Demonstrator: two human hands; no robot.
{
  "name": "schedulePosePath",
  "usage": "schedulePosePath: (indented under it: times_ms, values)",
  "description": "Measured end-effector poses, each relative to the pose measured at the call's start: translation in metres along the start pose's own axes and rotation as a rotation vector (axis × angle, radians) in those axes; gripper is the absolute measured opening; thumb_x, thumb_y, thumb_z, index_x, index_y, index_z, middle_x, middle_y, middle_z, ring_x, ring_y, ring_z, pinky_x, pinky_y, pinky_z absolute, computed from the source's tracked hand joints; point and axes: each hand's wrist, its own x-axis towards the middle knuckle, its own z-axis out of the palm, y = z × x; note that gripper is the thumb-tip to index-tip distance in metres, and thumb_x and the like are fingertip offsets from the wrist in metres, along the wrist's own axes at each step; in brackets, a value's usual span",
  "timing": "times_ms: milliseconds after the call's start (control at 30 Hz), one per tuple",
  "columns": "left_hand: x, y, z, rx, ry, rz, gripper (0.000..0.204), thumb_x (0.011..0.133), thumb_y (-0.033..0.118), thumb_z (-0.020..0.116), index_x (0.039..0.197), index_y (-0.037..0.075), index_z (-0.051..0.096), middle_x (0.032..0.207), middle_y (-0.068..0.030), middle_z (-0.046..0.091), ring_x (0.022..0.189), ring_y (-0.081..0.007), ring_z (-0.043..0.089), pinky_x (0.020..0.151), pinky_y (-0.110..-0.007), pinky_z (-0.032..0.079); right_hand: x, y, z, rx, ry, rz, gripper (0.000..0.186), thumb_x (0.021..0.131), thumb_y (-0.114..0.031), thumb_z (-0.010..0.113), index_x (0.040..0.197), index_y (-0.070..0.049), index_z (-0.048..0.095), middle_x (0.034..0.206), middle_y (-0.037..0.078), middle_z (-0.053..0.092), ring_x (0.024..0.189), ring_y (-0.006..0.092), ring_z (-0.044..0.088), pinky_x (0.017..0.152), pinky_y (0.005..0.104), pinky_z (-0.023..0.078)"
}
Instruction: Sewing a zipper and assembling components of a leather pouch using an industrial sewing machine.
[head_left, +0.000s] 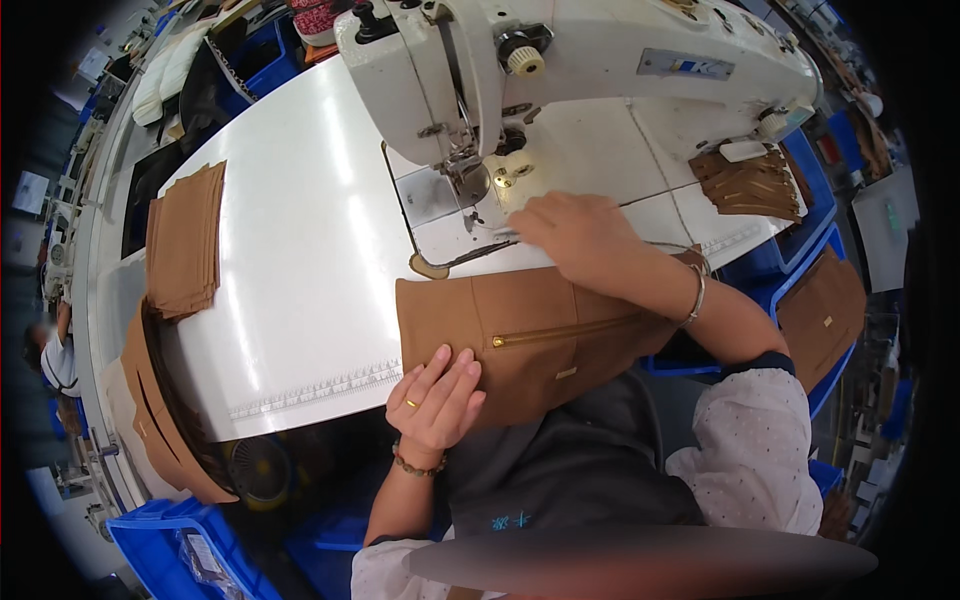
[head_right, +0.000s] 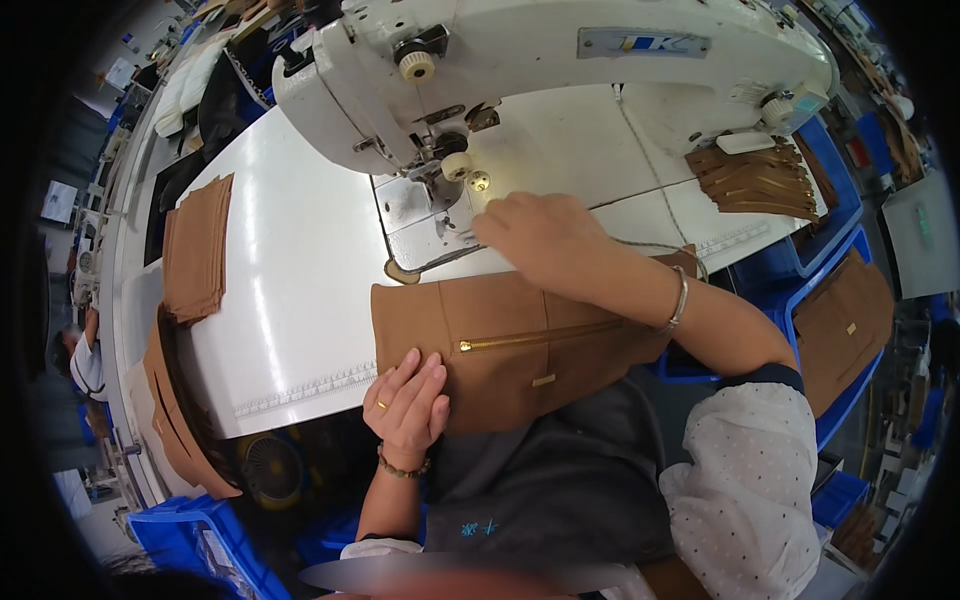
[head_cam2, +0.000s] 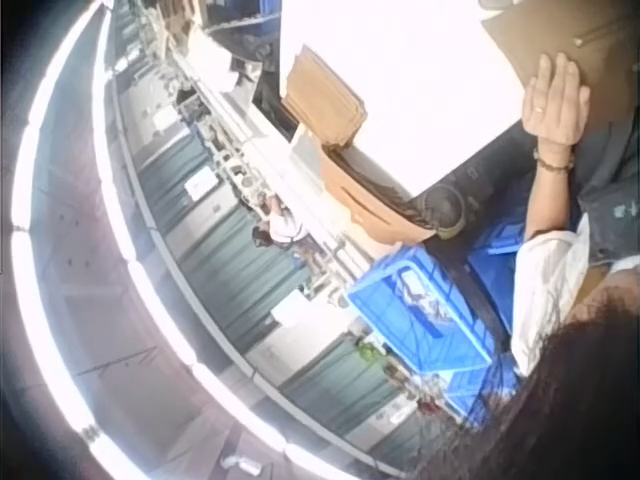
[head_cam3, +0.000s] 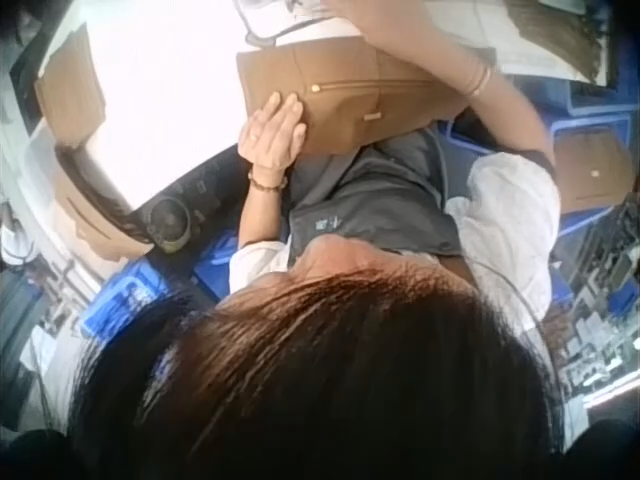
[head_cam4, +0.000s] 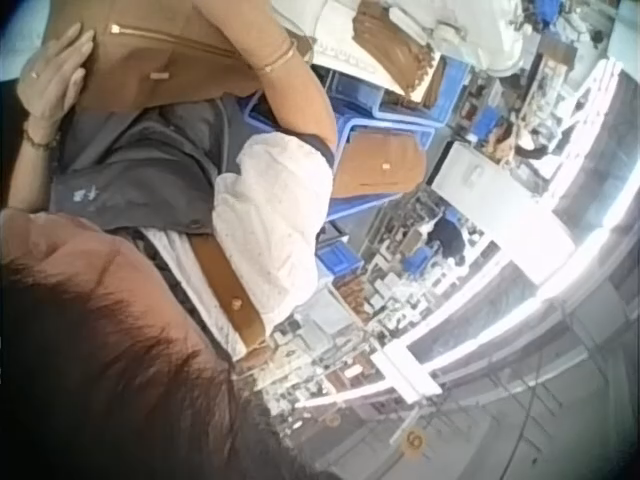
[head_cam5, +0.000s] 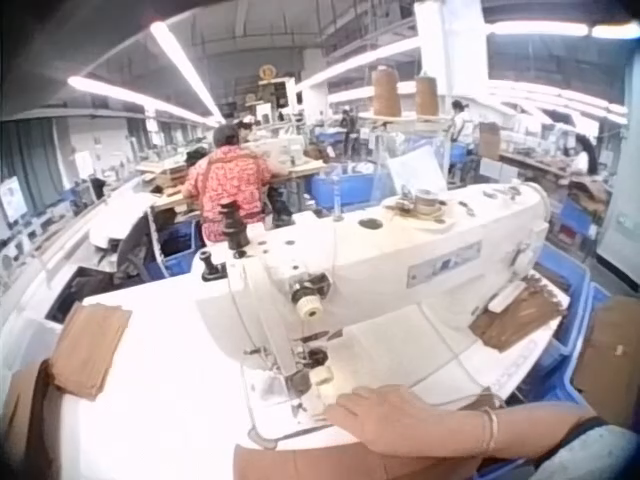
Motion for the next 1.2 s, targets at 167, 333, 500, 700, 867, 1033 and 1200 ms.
schedulePosePath:
  times_ms: [167,333,500,700,867,1033,1200]
  values:
    - [-0.002,-0.001,0.002,-0.044,-0.006,0.060,0.027,0.104,0.031,0.059,0.110,0.014,0.079,0.106,-0.0011,0.080,0.109,-0.0213,0.074,0.094,-0.032,0.049,-0.041,0.027,-0.028,-0.134,0.228,0.292,0.035,0.084,-0.025,0.077,0.111,-0.007,0.063,0.101,0.009,0.065,0.093,0.0310,0.064,0.083,0.0448,0.052]
    - [-0.002,0.002,0.005,-0.019,0.001,0.051,0.030,0.108,0.028,0.053,0.112,0.008,0.075,0.107,-0.0069,0.079,0.110,-0.0292,0.073,0.088,-0.040,0.054,-0.058,-0.017,-0.023,0.233,-0.021,0.326,0.036,0.088,-0.040,0.075,0.102,-0.010,0.061,0.091,0.007,0.062,0.088,0.0311,0.064,0.079,0.0449,0.050]
    - [-0.002,0.002,-0.009,-0.052,0.192,-0.117,0.040,0.109,0.023,0.045,0.117,-0.009,0.068,0.114,-0.0231,0.073,0.111,-0.0472,0.068,0.101,-0.056,0.052,-0.096,-0.038,-0.064,0.287,0.170,0.441,0.036,0.089,-0.044,0.075,0.099,-0.011,0.063,0.086,0.005,0.064,0.081,0.0286,0.067,0.068,0.0399,0.053]
    - [-0.001,-0.022,-0.021,0.071,0.251,-0.346,0.037,0.109,0.015,0.041,0.120,-0.008,0.068,0.118,-0.0223,0.071,0.113,-0.0395,0.066,0.104,-0.050,0.050,-0.275,-0.009,-0.185,0.285,0.982,1.082,0.010,0.096,-0.010,0.073,0.093,-0.005,0.065,0.085,-0.005,0.062,0.082,0.0025,0.057,0.070,0.0215,0.047]
    - [-0.003,-0.026,-0.014,0.157,0.206,-0.242,0.035,0.109,0.013,0.041,0.120,-0.007,0.067,0.118,-0.0200,0.072,0.114,-0.0370,0.066,0.104,-0.048,0.050,-0.436,0.038,-0.248,-0.232,0.991,1.560,0.019,0.100,-0.021,0.071,0.103,-0.003,0.069,0.099,0.007,0.071,0.089,0.0159,0.066,0.078,0.0294,0.051]
    - [-0.003,-0.026,-0.015,0.145,0.198,-0.274,0.033,0.109,0.013,0.043,0.120,-0.006,0.068,0.118,-0.0191,0.072,0.115,-0.0364,0.065,0.104,-0.047,0.049,-0.447,0.085,-0.208,-1.010,0.564,1.228,0.028,0.099,-0.025,0.068,0.114,-0.002,0.070,0.114,0.018,0.071,0.103,0.0379,0.068,0.090,0.0450,0.054]
    - [-0.003,-0.029,-0.016,0.172,0.166,-0.262,0.030,0.111,0.014,0.048,0.126,-0.002,0.067,0.121,-0.0142,0.072,0.117,-0.0298,0.063,0.103,-0.040,0.049,-0.313,0.152,-0.137,-0.580,0.327,0.816,0.018,0.092,-0.010,0.067,0.109,-0.006,0.071,0.105,0.013,0.073,0.100,0.0350,0.069,0.087,0.0440,0.056]
